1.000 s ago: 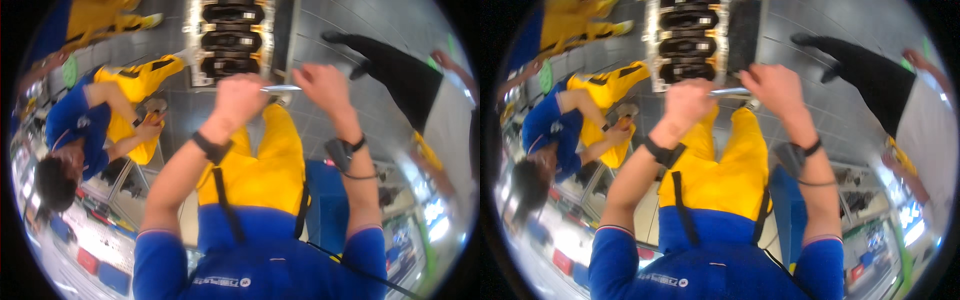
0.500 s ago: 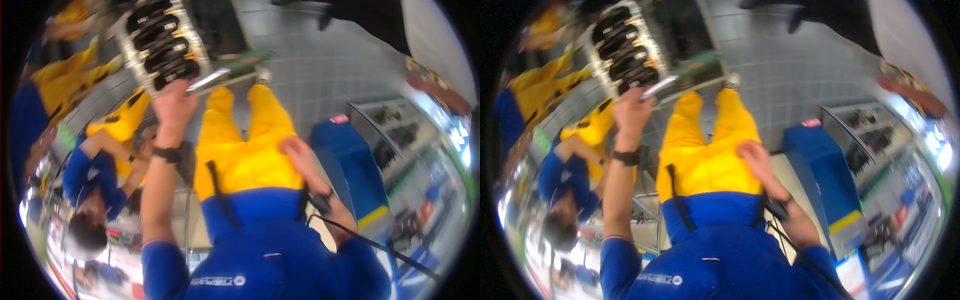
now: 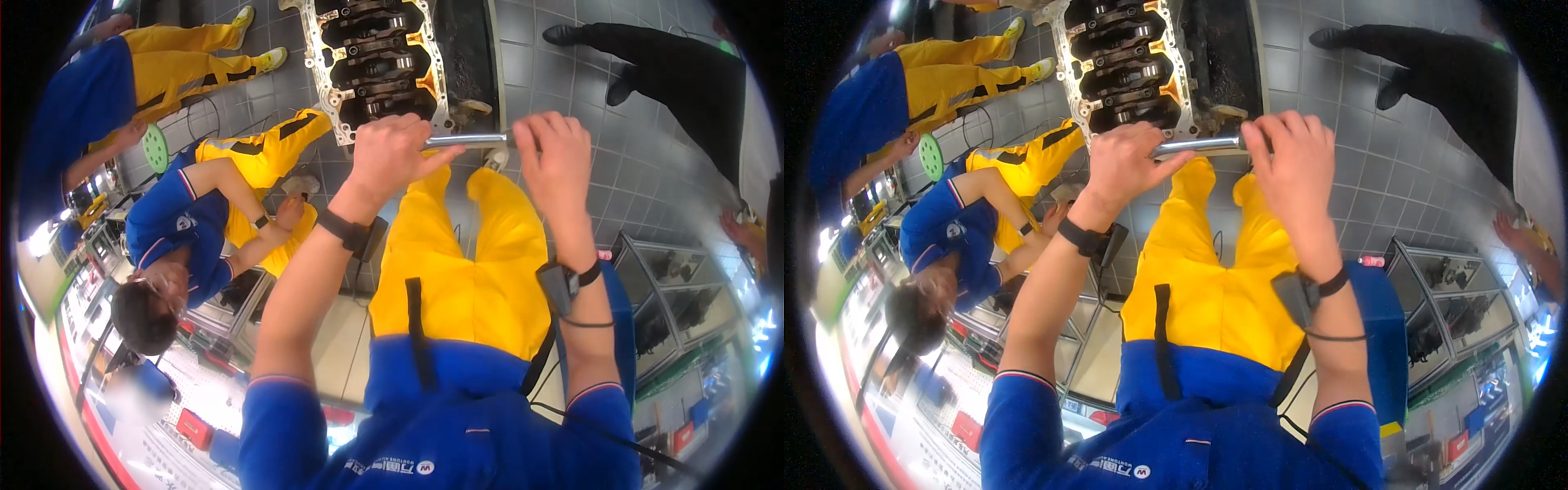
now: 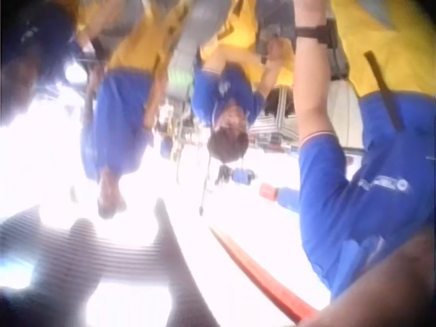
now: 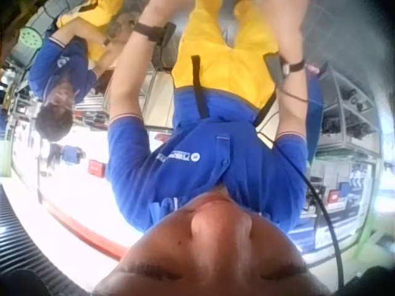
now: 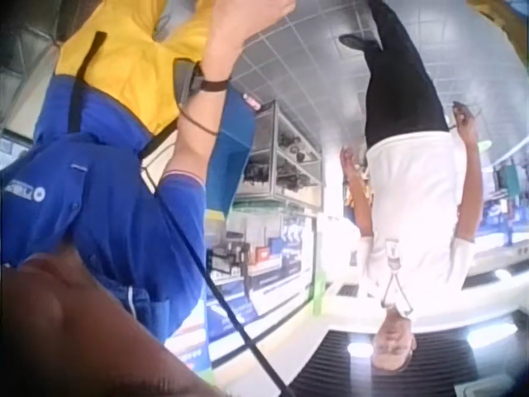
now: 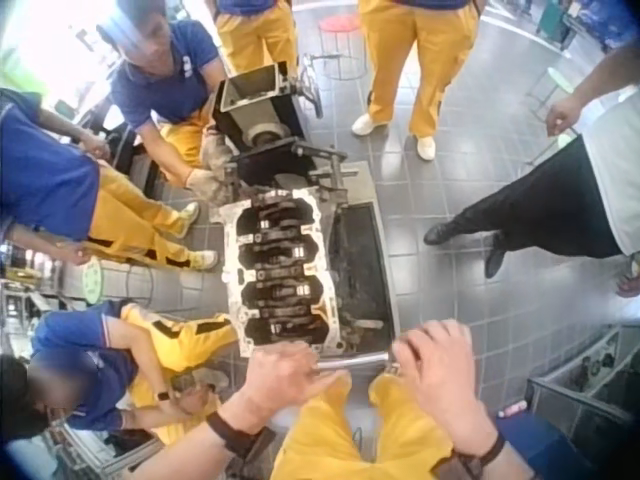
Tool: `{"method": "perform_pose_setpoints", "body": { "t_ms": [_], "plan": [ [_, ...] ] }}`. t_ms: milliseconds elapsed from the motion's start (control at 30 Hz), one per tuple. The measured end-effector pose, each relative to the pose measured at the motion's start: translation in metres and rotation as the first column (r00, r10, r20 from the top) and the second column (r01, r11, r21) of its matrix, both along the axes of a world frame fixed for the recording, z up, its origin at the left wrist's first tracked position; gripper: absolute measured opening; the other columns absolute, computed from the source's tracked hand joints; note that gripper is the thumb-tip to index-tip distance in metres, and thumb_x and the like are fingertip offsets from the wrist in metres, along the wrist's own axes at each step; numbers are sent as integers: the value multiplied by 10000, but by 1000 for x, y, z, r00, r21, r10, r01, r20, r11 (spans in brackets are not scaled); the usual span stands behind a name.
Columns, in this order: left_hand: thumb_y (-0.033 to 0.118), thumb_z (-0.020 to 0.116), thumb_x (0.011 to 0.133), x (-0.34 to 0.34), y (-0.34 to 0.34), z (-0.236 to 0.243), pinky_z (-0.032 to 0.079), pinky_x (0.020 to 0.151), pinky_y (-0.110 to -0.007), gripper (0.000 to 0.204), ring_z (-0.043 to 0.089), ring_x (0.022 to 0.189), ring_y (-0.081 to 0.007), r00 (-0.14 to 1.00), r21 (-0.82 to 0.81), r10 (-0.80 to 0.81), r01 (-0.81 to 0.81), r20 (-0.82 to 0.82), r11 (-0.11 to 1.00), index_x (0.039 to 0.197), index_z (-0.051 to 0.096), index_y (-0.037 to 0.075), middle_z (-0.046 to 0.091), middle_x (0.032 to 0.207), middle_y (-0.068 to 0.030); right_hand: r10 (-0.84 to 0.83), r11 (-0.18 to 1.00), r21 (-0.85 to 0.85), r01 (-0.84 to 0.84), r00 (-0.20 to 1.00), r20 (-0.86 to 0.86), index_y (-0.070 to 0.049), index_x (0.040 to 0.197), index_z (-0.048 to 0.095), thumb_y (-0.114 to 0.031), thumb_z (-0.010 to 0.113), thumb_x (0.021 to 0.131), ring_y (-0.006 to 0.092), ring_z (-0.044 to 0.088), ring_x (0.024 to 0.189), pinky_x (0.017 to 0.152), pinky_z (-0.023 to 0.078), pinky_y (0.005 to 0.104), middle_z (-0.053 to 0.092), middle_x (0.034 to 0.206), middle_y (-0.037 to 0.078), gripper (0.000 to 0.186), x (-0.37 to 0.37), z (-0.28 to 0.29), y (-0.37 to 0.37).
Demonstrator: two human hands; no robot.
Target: Using a torque wrench and other tools to work on an engine block in an automotive training setting.
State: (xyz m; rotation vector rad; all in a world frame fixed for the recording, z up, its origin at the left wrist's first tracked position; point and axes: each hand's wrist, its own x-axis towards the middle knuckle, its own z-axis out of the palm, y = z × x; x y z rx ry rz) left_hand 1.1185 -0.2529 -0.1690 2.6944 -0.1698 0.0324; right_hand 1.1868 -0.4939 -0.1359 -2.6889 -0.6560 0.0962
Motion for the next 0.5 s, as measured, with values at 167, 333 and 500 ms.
{"method": "perform_pose_setpoints", "body": {
  "t_ms": [167, 333, 500],
  "plan": [
    [385, 781, 851, -2, -5, -15, 459, 482, -349, 387, 596, 529, -256, 986, -140, 143, -129, 89, 982, 618, 640, 110, 591, 603, -34, 145, 936, -216, -276, 865, -480, -17, 821, 733, -439, 469, 1054, 411, 659, 728, 690, 540, 491, 663, 725, 223, 551, 55, 3, 4],
    [171, 609, 980, -16, -21, -27, 425, 498, -315, 347, 612, 551, -174, 895, -613, 444, -371, -36, 697, 668, 667, 31, 643, 631, -59, 232, 972, 127, -196, 750, -619, 27, 757, 669, -459, 408, 1082, 425, 647, 720, 704, 521, 494, 645, 702, 242, 640, -6, -55, -34],
    [234, 403, 1087, -23, -26, -40, 447, 595, -301, 543, 582, 599, -172, 891, -860, 409, -357, -196, 365, 655, 614, -19, 659, 667, -126, 58, 901, 136, 411, 196, -979, 26, 804, 615, -556, 374, 1073, 322, 609, 556, 622, 492, 416, 582, 581, 154, 685, -129, -66, -26]
  ]
}}
